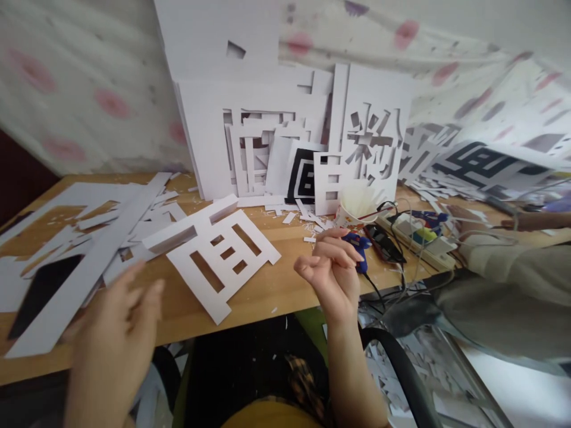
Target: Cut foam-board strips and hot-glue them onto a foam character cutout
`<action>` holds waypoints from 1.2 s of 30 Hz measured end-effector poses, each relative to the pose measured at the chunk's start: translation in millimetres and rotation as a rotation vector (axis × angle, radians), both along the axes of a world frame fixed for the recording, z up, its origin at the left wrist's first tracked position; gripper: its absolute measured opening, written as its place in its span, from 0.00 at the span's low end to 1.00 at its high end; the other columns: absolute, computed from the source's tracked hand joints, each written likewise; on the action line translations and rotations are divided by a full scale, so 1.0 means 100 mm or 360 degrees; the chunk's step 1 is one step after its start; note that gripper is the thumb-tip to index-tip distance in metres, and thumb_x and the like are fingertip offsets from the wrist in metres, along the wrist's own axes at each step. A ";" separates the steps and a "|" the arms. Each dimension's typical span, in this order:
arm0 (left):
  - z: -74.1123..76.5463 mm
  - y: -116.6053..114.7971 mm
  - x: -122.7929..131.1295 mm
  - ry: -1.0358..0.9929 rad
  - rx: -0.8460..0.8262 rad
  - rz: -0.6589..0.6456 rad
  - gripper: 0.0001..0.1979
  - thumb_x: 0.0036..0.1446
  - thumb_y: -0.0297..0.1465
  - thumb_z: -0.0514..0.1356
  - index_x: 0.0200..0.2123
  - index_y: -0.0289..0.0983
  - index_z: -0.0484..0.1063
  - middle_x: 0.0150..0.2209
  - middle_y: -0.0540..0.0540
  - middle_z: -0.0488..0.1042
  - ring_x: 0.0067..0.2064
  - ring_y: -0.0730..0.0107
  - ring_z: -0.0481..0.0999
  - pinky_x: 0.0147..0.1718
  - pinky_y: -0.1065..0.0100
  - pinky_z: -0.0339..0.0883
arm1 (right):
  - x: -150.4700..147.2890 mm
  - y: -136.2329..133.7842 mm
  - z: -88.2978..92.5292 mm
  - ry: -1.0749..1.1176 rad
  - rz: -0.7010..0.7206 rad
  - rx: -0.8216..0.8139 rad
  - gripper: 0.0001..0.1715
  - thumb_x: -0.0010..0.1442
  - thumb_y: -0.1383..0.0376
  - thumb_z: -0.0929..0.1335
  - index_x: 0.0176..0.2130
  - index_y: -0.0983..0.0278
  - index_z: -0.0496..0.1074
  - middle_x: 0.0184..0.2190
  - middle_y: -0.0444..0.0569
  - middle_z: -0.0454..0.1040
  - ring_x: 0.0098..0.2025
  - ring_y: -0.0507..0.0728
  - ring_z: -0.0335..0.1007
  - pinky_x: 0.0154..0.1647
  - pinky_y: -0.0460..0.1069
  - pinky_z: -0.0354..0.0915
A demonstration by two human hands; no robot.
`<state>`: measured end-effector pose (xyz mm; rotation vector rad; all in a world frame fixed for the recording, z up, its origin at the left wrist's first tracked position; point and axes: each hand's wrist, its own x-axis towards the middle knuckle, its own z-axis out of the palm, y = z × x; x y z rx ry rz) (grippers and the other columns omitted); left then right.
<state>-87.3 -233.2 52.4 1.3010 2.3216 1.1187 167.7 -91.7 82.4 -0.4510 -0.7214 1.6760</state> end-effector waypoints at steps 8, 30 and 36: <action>-0.03 0.12 0.34 0.0514 -0.0854 -0.0805 0.14 0.60 0.36 0.52 0.29 0.46 0.77 0.30 0.46 0.82 0.37 0.51 0.80 0.40 0.59 0.56 | -0.07 -0.10 0.01 0.0196 -0.0278 0.0020 0.10 0.71 0.62 0.60 0.37 0.54 0.67 0.15 0.29 0.40 0.20 0.50 0.19 0.26 0.46 0.47; -0.02 0.44 0.58 -0.1139 0.0048 -0.0189 0.11 0.47 0.37 0.70 0.32 0.39 0.79 0.26 0.48 0.80 0.24 0.71 0.75 0.24 0.73 0.68 | -0.04 -0.06 -0.05 -0.0298 -0.0132 0.0175 0.19 0.66 0.46 0.62 0.31 0.53 0.68 0.16 0.34 0.39 0.21 0.52 0.31 0.35 0.51 0.61; 0.14 0.89 0.89 -0.2483 0.0546 0.0364 0.09 0.54 0.15 0.61 0.32 0.34 0.77 0.30 0.49 0.82 0.27 0.80 0.80 0.25 0.84 0.72 | -0.14 -0.08 -0.17 -0.0716 -0.0425 0.0373 0.21 0.53 0.51 0.75 0.24 0.60 0.66 0.21 0.38 0.62 0.27 0.50 0.59 0.37 0.49 0.63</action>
